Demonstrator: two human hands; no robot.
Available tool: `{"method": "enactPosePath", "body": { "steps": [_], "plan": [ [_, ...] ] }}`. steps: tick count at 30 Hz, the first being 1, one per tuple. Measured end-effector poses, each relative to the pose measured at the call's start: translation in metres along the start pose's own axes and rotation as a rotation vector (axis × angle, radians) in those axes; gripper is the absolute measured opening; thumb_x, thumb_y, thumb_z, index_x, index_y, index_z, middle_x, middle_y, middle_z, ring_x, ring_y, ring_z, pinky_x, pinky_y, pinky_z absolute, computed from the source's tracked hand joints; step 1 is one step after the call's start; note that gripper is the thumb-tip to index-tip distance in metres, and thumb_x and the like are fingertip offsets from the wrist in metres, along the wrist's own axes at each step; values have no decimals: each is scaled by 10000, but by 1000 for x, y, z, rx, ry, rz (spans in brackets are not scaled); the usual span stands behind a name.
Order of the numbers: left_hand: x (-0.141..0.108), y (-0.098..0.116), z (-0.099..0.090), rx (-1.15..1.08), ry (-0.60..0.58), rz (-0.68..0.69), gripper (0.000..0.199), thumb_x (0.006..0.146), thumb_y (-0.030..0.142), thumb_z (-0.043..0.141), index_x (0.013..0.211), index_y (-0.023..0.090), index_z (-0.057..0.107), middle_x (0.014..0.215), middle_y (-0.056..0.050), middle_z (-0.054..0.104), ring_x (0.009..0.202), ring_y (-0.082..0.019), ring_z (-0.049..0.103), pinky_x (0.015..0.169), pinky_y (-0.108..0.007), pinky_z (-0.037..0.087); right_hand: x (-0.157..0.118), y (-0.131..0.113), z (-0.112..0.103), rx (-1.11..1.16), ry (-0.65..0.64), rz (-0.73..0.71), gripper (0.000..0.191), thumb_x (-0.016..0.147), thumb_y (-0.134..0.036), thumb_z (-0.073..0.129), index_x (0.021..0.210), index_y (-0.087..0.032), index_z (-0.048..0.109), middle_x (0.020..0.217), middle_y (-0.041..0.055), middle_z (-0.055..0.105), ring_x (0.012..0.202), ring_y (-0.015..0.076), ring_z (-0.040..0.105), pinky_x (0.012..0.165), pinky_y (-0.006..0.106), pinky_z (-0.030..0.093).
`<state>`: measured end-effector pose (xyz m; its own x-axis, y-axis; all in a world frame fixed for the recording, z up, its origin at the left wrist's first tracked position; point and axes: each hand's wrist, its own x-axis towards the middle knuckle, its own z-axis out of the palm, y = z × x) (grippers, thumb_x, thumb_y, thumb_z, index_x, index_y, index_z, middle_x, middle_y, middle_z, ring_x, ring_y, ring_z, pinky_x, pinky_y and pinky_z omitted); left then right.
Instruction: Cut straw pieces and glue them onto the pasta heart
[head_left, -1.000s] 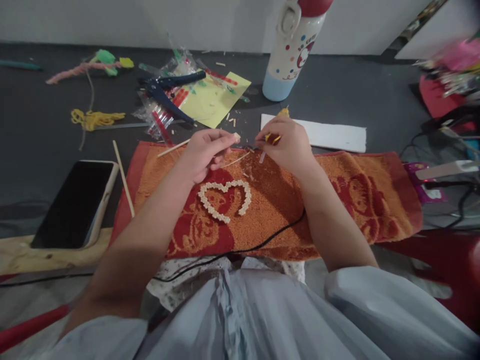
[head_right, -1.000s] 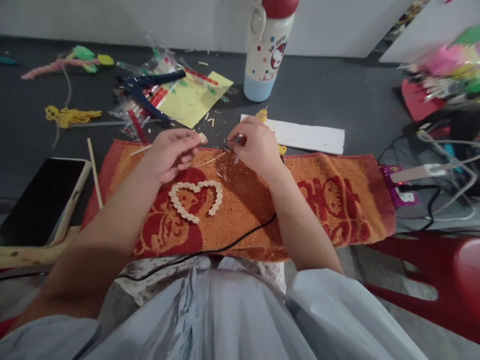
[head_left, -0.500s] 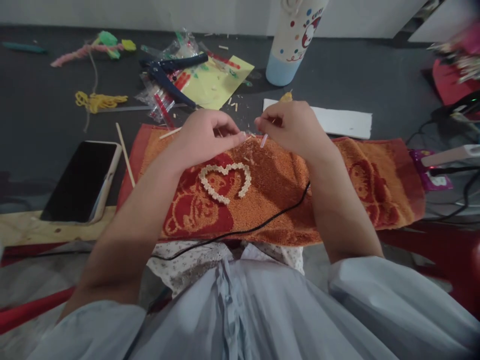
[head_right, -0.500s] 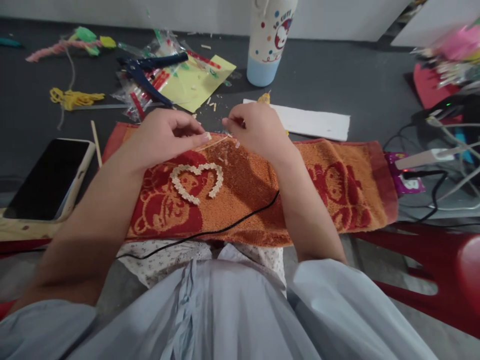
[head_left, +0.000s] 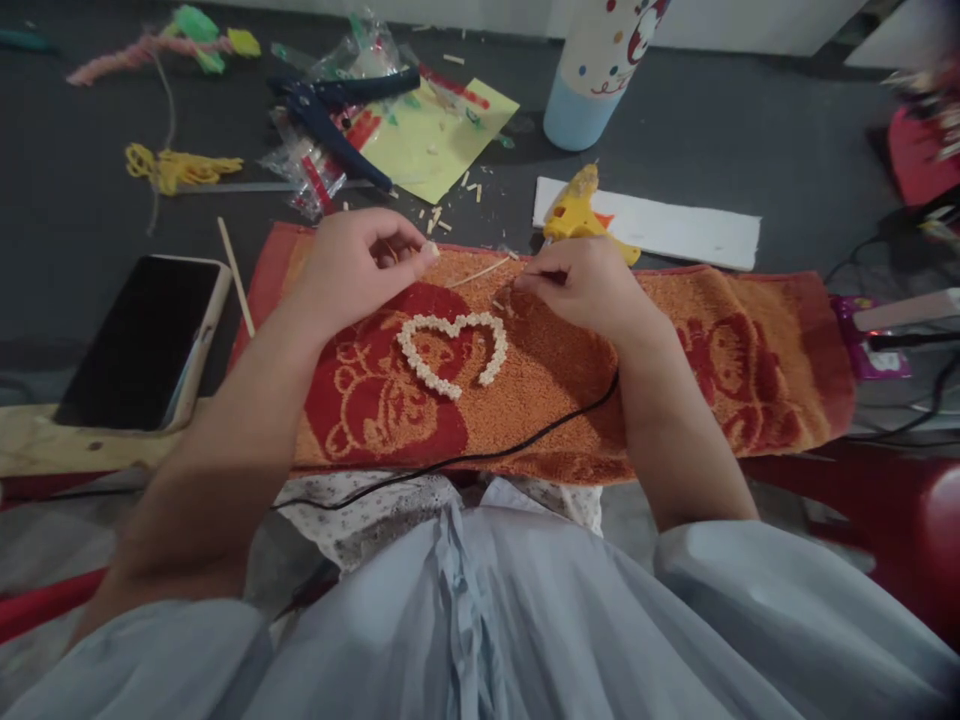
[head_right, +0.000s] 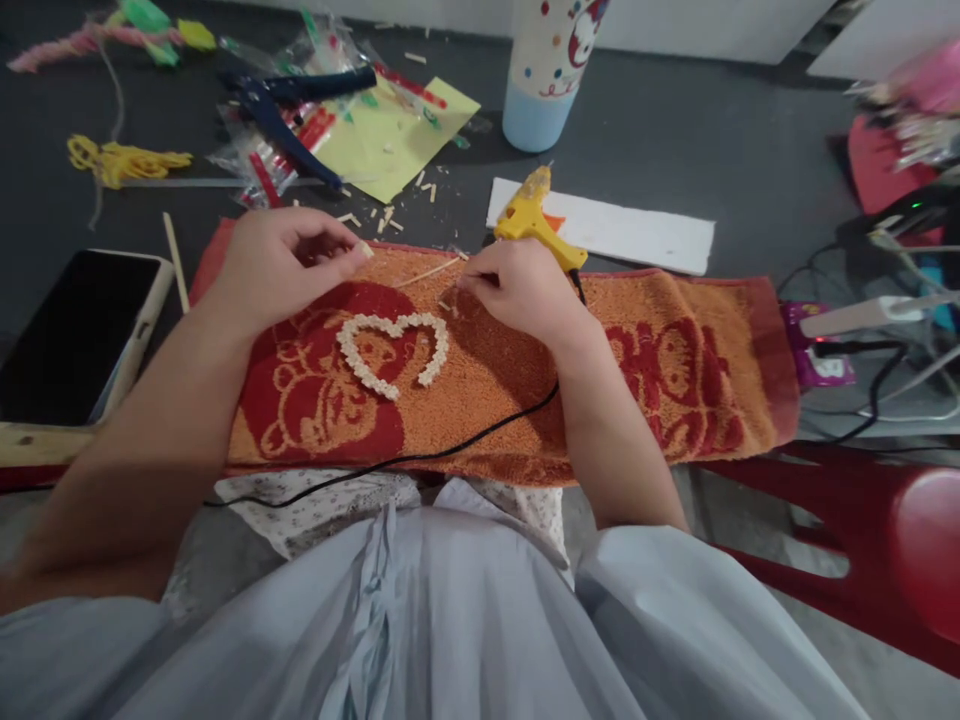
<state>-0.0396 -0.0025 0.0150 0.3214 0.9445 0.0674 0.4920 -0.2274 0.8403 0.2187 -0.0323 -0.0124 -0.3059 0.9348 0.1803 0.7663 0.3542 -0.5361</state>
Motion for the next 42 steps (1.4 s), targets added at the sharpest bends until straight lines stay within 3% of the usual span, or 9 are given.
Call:
{"method": "enactPosePath", "body": {
  "steps": [5,10,15,21,25,29,32,35,42],
  "plan": [
    [-3,-11,-4,79,11,-13,132,834,293,651,892,176,673,753,44,582,680,-53,458,641,-198,349,-2,8,-1,-8,50,1,136,847,-280,590,736,-230,652,708,41,666,757,233,619,735,388,457],
    [-2,-17,-1,103,16,27,99,812,304,662,854,215,662,782,10,580,744,-111,483,686,-208,369,-5,8,-4,-50,55,1,159,876,-297,554,758,-246,646,737,53,676,798,254,629,742,401,462],
    [-4,-13,-2,20,-39,-56,84,791,248,674,855,222,625,776,-2,550,973,-162,494,800,-180,387,-6,7,-6,-81,46,-9,201,900,-351,526,766,-265,648,754,58,685,781,250,629,724,400,461],
    [-3,-17,-3,-130,-10,-116,81,753,192,688,802,216,628,742,-23,556,1008,-187,539,729,-179,405,-7,0,-7,-77,35,-20,202,897,-326,529,775,-266,679,769,51,706,751,228,636,684,370,464],
    [-3,-16,-1,-138,7,-80,77,761,234,702,801,208,642,758,-16,594,915,-163,579,659,-189,389,-8,-10,-9,80,-18,-36,141,843,-286,597,794,-223,714,771,30,723,677,175,630,630,316,473],
    [-5,-11,-2,-75,-60,-22,138,884,324,585,933,200,623,689,19,633,649,-91,553,627,-211,389,-9,-16,-10,245,-164,-45,133,802,-288,660,861,-201,741,784,46,744,668,166,649,621,297,484],
    [-6,-11,-4,-134,-151,-113,200,908,372,557,991,195,599,665,16,653,516,-72,477,536,-224,356,-9,-16,-8,214,-209,-71,115,790,-254,673,855,-201,752,755,45,745,658,165,656,615,289,477],
    [-5,-15,-6,-222,-210,-200,182,894,348,586,999,199,597,664,1,657,490,-78,475,493,-218,313,-8,-16,-5,178,-204,-89,112,787,-259,672,836,-202,754,737,40,744,631,159,650,593,281,466],
    [-6,-13,-20,-151,-384,-124,108,925,289,525,939,198,583,631,-4,666,491,-87,502,500,-217,355,-7,-18,-3,192,-216,-97,111,792,-268,666,805,-206,757,730,52,743,596,142,613,563,277,446]
  ]
}}
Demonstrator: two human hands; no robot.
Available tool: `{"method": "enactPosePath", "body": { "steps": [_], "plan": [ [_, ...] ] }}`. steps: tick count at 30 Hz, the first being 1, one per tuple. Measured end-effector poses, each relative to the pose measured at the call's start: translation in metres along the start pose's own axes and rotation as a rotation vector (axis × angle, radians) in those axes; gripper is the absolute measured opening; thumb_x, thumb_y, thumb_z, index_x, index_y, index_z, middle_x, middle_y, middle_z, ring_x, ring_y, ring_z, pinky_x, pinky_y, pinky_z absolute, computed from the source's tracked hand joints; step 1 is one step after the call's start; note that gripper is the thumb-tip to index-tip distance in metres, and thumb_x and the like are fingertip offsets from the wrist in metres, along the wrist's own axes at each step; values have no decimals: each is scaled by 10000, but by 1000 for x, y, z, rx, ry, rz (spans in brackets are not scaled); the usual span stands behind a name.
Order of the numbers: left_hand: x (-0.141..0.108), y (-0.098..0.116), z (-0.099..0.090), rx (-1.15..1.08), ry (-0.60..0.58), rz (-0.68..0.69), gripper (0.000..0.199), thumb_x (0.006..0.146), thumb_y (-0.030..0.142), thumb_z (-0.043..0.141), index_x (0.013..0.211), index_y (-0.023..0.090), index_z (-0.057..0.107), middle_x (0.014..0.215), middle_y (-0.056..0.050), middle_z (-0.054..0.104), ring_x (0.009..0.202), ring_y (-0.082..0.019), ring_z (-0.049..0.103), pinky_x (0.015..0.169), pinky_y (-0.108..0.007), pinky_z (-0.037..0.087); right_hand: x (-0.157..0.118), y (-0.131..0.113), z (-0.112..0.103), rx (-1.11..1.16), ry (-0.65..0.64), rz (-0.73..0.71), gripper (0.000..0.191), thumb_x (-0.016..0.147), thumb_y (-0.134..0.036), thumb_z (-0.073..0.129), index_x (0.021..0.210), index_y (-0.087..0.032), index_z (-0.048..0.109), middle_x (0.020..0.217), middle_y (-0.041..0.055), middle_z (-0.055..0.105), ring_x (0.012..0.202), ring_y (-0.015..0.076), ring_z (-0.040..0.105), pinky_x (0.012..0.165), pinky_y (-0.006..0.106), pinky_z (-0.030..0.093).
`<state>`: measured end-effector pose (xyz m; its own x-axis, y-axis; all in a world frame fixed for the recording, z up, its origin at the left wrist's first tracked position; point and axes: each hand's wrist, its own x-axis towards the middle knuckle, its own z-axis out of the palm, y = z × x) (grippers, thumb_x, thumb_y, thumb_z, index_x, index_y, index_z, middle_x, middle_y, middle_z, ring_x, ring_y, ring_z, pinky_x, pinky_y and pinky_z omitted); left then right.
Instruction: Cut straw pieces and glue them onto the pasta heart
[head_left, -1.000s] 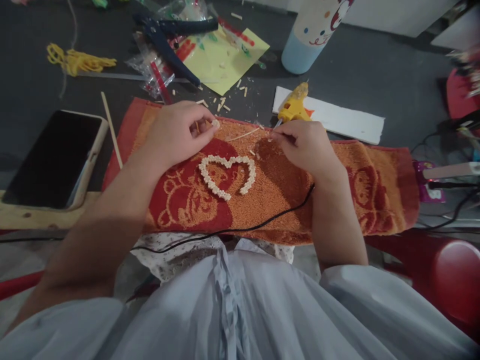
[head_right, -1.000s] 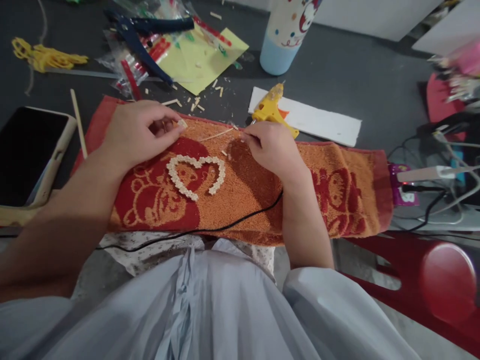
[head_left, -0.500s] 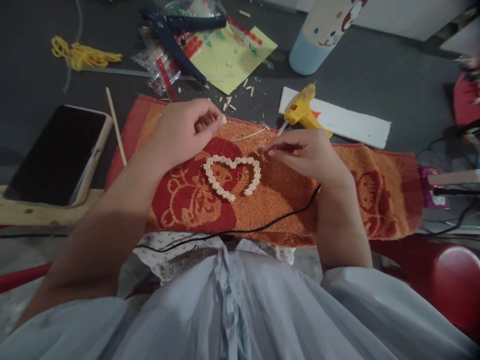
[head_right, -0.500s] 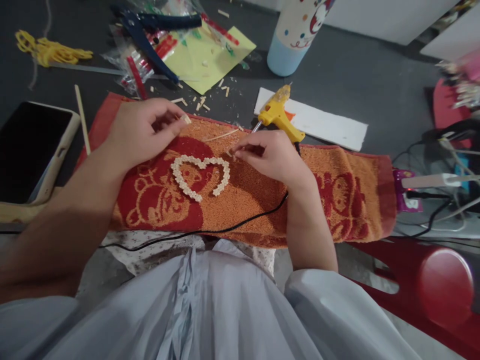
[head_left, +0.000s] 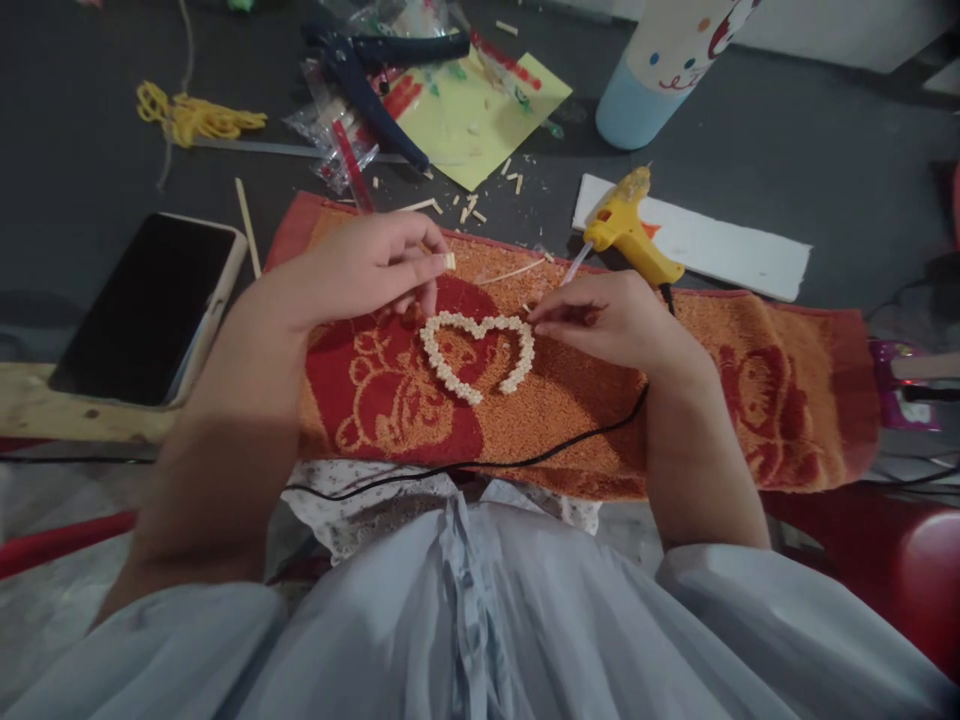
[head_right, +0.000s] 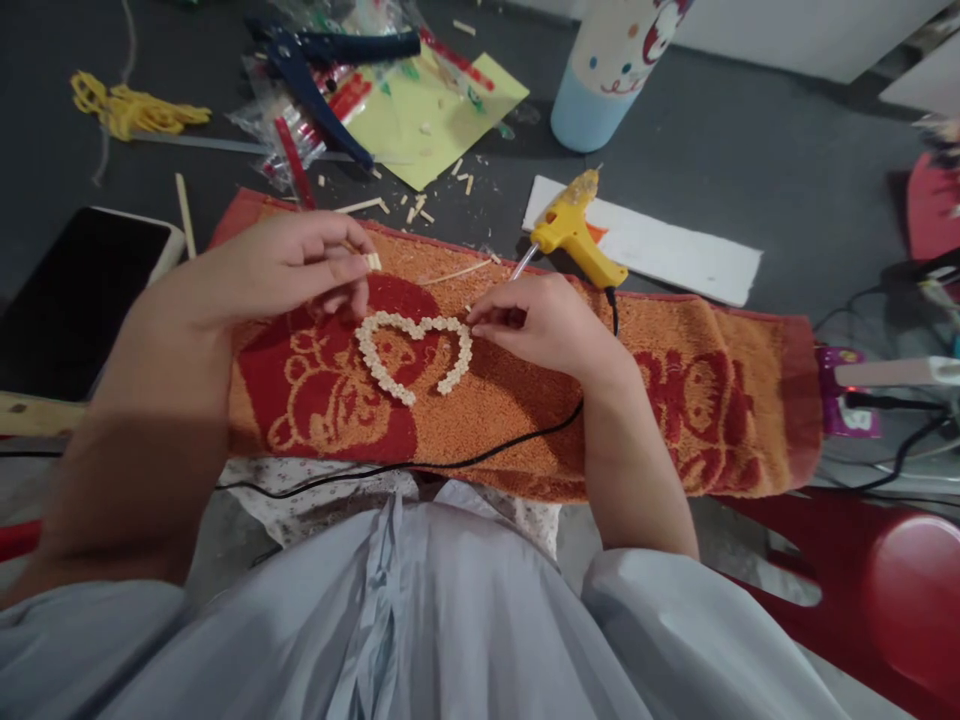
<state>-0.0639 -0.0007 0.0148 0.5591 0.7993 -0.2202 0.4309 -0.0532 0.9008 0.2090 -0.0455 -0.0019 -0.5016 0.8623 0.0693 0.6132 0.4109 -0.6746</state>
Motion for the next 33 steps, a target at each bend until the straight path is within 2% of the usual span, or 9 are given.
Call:
{"method": "enactPosePath", "body": {
  "steps": [3,11,14,17,21,29,33],
  "plan": [
    [-4,5,-4,22,-22,-53,106,905,275,562,918,176,598,632,-8,670,556,-100,565,538,-205,389,0,0,0,-7,1,2,100,790,-268,665,801,-225,754,737,39,743,603,147,618,575,282,453],
    [-3,13,-4,-138,68,-252,68,813,195,671,838,135,653,600,-9,621,571,-114,601,537,-186,389,0,1,1,-30,-6,-35,117,807,-278,649,807,-220,750,749,37,749,637,153,650,589,274,458],
    [-4,14,-5,-13,64,-247,118,816,248,657,869,143,646,608,-7,624,623,-139,636,590,-201,431,0,0,-1,-36,-26,-28,137,816,-286,641,820,-205,751,768,44,753,650,149,651,603,267,460],
    [-6,14,-7,158,-19,-207,217,855,350,587,963,165,624,658,-9,655,726,-169,666,702,-243,473,0,-1,-3,-35,-77,-13,173,825,-299,636,858,-177,752,802,65,757,679,153,656,624,267,467],
    [-8,15,-10,306,-104,-165,334,886,435,501,1081,179,590,748,-33,703,852,-213,668,814,-311,464,0,-2,-4,-30,-92,-5,177,821,-339,651,871,-198,746,804,48,756,692,155,659,638,267,475],
    [-7,14,-12,362,-115,-139,389,882,486,497,1097,178,600,760,-48,723,808,-201,666,776,-324,451,-1,0,-3,-6,-102,4,230,818,-354,660,896,-154,744,805,80,748,669,151,638,621,268,472],
    [-9,17,-12,393,-125,-132,395,894,487,483,1102,173,603,772,-48,725,799,-187,658,775,-329,454,0,1,-3,0,-97,-2,210,808,-354,671,881,-172,745,786,60,745,648,141,635,609,260,471]
  ]
}}
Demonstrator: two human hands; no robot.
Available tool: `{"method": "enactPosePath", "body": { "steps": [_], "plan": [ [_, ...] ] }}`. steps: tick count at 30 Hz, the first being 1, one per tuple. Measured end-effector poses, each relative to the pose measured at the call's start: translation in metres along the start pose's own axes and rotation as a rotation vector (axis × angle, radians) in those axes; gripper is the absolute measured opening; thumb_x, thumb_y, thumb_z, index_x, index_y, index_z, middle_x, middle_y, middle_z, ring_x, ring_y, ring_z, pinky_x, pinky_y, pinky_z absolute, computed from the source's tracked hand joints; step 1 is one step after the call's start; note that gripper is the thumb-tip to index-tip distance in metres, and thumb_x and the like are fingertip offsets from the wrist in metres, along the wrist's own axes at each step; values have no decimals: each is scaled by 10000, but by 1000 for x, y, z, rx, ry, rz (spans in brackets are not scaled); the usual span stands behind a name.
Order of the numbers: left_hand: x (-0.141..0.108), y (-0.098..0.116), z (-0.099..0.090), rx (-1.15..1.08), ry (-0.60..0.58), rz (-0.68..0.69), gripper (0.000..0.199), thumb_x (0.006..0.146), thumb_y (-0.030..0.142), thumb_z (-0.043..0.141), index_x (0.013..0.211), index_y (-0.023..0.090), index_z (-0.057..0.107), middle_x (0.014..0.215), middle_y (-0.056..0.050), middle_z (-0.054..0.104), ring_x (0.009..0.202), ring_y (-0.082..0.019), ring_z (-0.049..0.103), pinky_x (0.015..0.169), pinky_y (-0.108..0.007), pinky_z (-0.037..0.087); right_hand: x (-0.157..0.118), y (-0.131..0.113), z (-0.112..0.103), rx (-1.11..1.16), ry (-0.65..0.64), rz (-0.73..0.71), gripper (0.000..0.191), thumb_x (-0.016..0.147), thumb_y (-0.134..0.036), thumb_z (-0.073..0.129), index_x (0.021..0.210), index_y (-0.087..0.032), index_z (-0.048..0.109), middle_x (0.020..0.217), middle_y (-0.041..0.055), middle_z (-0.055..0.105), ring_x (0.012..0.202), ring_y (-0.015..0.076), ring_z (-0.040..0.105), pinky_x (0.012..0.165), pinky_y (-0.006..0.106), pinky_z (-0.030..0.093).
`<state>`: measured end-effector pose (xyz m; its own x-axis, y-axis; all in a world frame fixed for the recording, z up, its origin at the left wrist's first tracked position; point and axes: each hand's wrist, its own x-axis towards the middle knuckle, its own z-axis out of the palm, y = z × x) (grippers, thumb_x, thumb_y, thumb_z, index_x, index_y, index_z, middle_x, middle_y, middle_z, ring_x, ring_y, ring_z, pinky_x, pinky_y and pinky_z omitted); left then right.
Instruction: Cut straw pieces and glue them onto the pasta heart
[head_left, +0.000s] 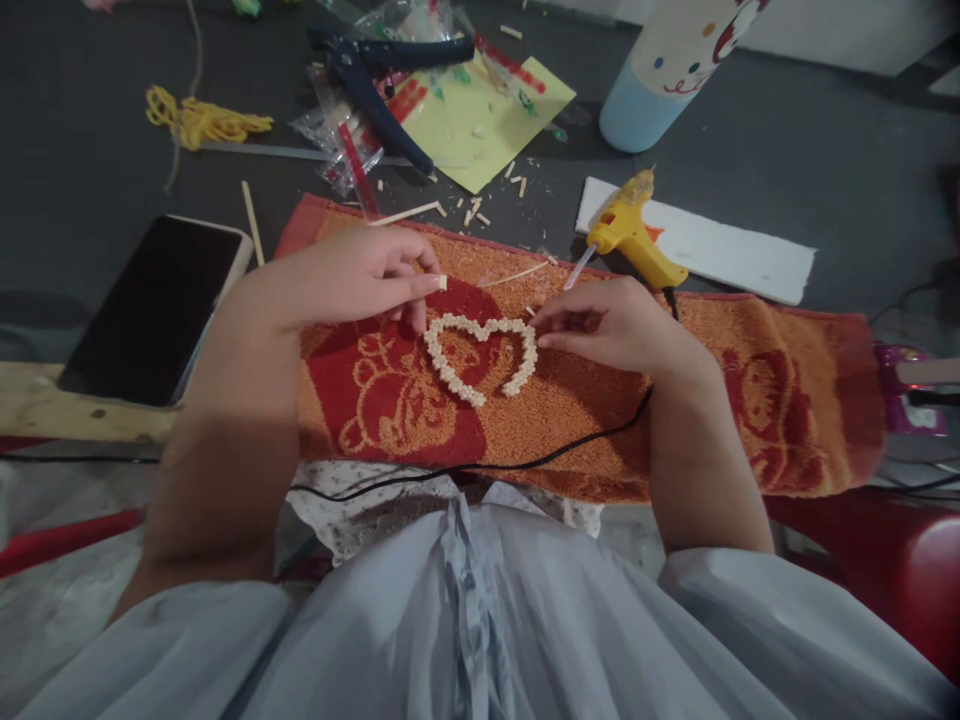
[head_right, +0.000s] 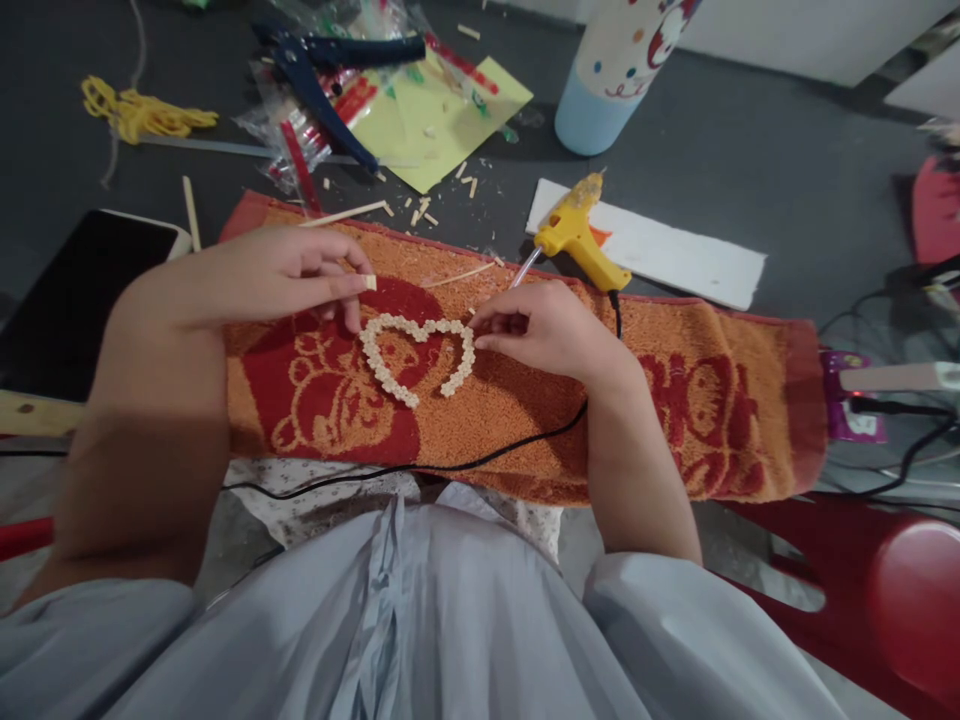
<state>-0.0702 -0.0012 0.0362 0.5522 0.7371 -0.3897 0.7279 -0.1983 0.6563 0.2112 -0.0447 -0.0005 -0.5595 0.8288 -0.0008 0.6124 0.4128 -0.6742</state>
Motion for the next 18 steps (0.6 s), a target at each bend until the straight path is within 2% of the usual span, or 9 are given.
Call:
{"method": "enactPosePath", "body": {
  "steps": [12,18],
  "plan": [
    [2,-3,1,11,0,-5,380,891,492,476,1072,181,598,775,-52,729,782,-194,662,737,-314,441,0,0,0,-13,-12,1,189,807,-324,674,887,-168,743,776,61,743,644,140,635,603,260,475],
    [2,-3,0,-9,-15,-18,429,891,491,476,1157,169,577,791,-40,726,845,-195,660,774,-290,427,0,-2,0,-17,0,9,179,796,-325,681,880,-180,743,719,40,726,617,138,624,576,257,459]
  ]
}}
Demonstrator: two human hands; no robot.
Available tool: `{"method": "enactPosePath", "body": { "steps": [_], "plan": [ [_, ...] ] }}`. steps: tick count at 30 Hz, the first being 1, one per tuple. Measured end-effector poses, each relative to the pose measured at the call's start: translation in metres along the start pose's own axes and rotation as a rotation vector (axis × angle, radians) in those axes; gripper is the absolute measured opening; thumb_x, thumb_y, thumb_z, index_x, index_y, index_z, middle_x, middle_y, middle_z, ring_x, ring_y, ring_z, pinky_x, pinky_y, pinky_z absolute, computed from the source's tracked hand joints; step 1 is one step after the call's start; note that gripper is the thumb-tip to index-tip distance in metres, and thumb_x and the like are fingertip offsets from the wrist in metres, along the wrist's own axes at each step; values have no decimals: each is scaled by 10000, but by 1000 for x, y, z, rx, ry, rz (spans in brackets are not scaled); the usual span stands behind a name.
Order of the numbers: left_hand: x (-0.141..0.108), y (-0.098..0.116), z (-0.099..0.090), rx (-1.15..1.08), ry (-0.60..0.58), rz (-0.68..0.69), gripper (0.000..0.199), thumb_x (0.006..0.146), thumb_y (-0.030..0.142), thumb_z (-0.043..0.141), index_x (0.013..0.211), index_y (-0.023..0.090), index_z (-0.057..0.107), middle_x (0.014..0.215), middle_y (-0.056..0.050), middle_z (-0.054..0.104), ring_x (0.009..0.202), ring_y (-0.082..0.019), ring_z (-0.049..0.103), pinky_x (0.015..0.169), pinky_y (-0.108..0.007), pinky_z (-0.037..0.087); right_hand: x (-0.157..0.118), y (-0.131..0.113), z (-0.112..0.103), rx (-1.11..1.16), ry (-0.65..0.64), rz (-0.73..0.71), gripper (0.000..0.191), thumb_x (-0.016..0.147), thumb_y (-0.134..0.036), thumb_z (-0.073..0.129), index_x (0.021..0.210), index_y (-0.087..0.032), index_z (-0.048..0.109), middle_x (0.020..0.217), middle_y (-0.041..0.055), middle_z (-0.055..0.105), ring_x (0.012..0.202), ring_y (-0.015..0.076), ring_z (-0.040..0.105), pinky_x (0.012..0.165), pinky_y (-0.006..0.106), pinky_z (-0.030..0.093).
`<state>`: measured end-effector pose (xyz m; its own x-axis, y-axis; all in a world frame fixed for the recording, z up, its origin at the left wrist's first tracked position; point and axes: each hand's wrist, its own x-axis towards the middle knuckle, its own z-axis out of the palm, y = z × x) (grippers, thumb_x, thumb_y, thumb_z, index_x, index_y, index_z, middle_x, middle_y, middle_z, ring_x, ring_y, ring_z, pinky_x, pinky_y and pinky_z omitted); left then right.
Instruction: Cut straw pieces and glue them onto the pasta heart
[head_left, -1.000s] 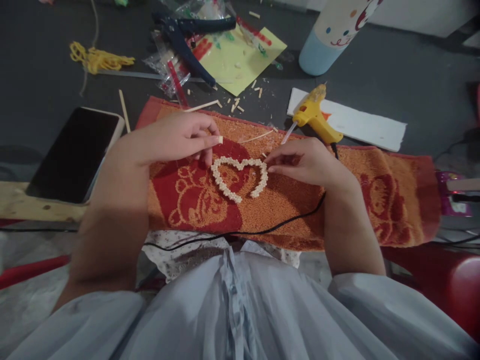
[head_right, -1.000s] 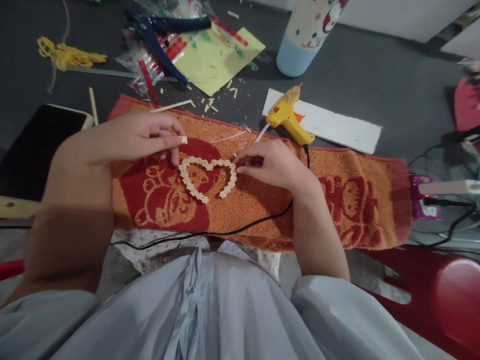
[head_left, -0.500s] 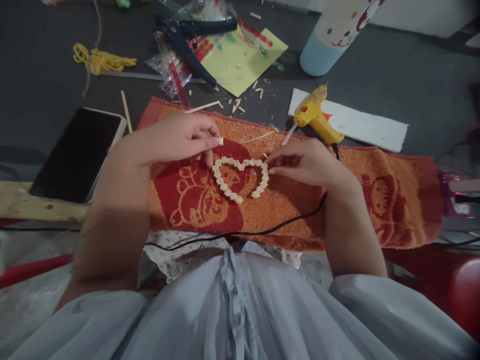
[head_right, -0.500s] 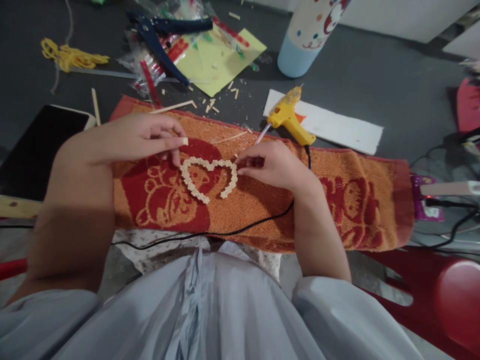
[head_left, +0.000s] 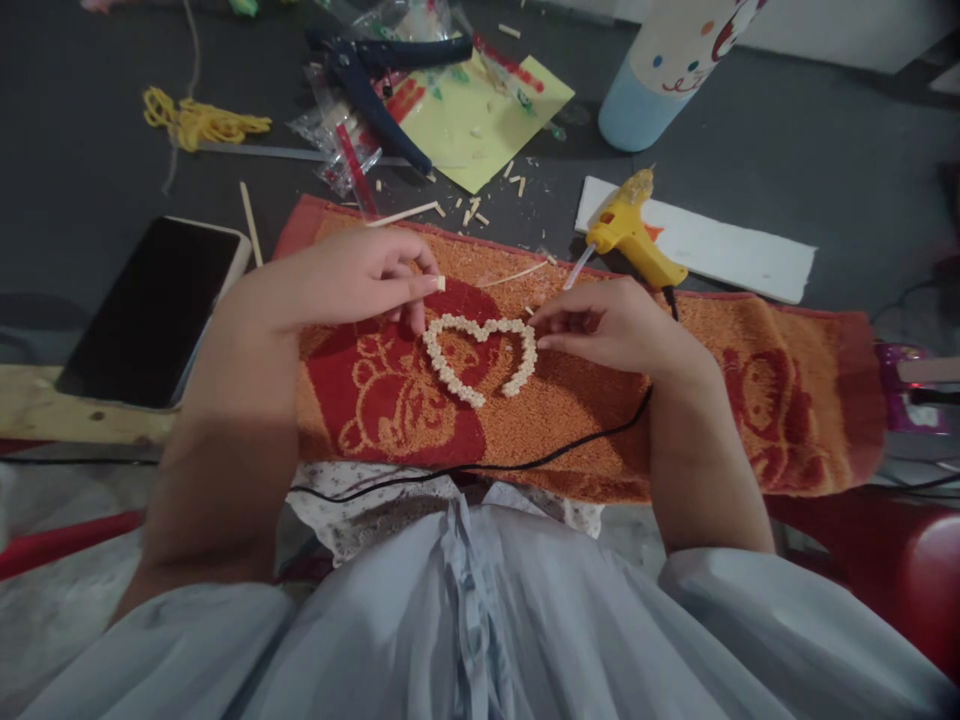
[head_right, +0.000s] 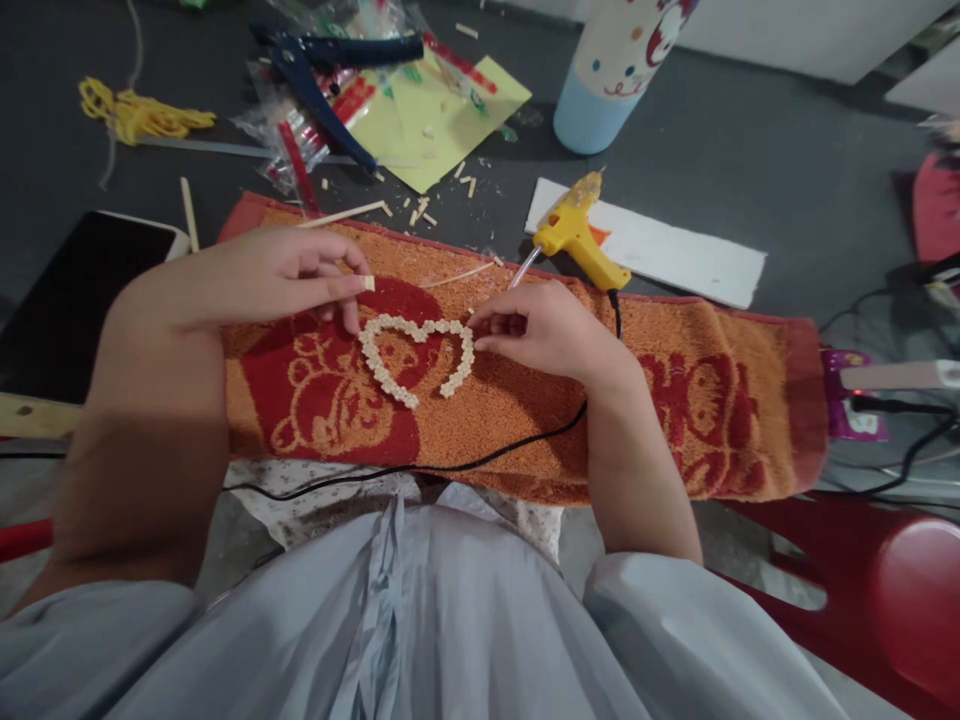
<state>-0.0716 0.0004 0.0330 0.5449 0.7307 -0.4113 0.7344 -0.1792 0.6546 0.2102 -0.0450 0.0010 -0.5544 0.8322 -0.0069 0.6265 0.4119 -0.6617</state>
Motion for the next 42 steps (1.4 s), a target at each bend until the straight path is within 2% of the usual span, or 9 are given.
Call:
{"method": "enactPosePath", "body": {
  "steps": [10,19,27,33,42],
  "plan": [
    [-1,2,-2,24,-17,39,351,923,456,461,1076,156,562,796,-58,742,782,-148,640,722,-287,411,0,0,0,-9,2,4,184,799,-340,676,903,-203,742,725,36,730,600,134,613,558,257,449],
    [0,0,0,-17,-3,-8,405,875,521,488,1092,193,586,776,-29,735,831,-198,667,754,-299,425,0,-2,-1,-15,-12,23,198,805,-364,671,913,-215,745,718,41,725,600,146,618,565,277,464],
    [-7,11,-3,23,-32,29,366,922,492,441,1052,172,558,787,-5,738,803,-130,633,750,-272,428,0,-1,0,-6,-7,21,206,802,-363,674,917,-207,745,721,40,723,601,142,613,565,273,458],
    [-4,7,-2,21,-8,3,352,901,481,470,1046,178,579,776,-32,735,802,-166,655,740,-298,442,1,-2,0,3,1,8,182,794,-337,682,896,-201,746,716,34,725,605,139,620,570,262,450],
    [1,-2,-1,-25,4,-4,414,857,519,508,1100,193,584,778,-50,731,889,-230,677,817,-343,455,0,-2,0,-12,-1,19,188,799,-354,675,907,-217,745,717,34,727,596,142,613,566,272,455]
  ]
}}
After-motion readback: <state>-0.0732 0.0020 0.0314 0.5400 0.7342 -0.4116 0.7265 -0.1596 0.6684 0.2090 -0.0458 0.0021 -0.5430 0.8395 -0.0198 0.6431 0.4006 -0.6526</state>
